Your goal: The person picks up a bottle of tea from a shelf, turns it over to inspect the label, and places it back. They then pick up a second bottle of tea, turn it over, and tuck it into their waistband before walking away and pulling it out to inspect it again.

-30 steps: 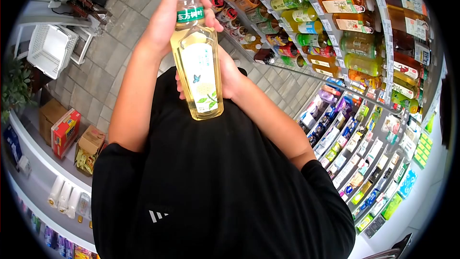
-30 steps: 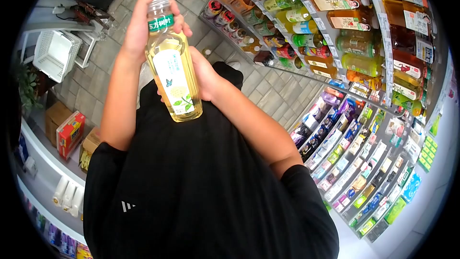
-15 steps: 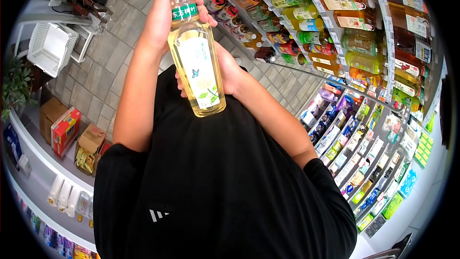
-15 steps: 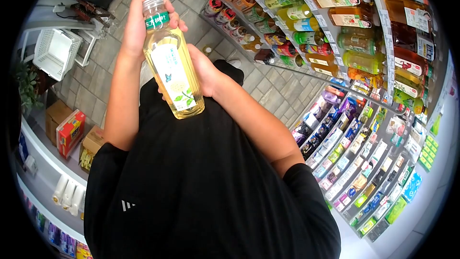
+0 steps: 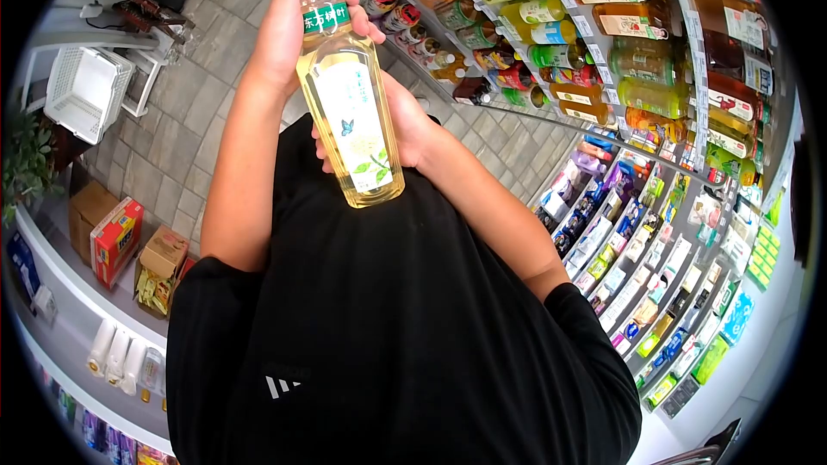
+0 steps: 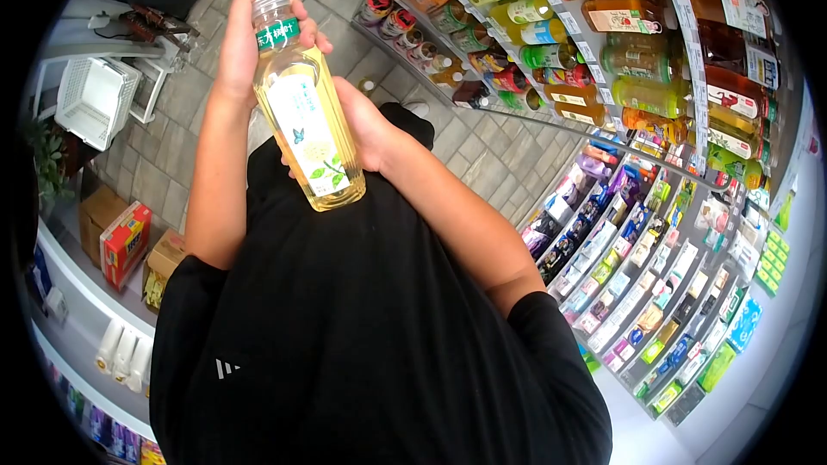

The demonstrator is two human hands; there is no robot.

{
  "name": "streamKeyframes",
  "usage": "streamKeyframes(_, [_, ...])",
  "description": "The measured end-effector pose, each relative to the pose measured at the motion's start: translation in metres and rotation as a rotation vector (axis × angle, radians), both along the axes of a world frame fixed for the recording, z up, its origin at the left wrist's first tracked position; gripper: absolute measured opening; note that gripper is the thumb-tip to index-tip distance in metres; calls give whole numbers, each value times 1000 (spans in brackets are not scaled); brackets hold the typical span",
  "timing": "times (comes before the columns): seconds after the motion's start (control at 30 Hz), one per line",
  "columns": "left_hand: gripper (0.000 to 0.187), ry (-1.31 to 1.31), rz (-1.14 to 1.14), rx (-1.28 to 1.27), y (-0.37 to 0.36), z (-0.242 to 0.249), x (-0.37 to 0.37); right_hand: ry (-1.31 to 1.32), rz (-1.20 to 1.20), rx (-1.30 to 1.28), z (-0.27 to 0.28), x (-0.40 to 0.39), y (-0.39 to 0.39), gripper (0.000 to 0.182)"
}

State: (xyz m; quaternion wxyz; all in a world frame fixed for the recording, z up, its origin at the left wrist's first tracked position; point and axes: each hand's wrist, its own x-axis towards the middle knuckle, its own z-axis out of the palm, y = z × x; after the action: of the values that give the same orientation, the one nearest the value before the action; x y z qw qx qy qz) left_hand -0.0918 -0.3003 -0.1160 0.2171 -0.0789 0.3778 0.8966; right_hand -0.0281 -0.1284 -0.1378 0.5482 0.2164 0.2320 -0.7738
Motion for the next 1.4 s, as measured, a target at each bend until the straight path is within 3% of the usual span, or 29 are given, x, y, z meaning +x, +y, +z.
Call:
streamKeyframes(0.8, [55, 19, -111, 69, 17, -13, 5, -8, -52, -57, -4, 20, 20, 75])
streamKeyframes(0.97, [51, -12, -70, -44, 29, -2, 10, -8, -76, -57, -3, 24, 24, 74])
streamKeyframes(1.4, [51, -1, -121, -50, 39, -1, 6, 21, -117, -37, 0, 28, 29, 73])
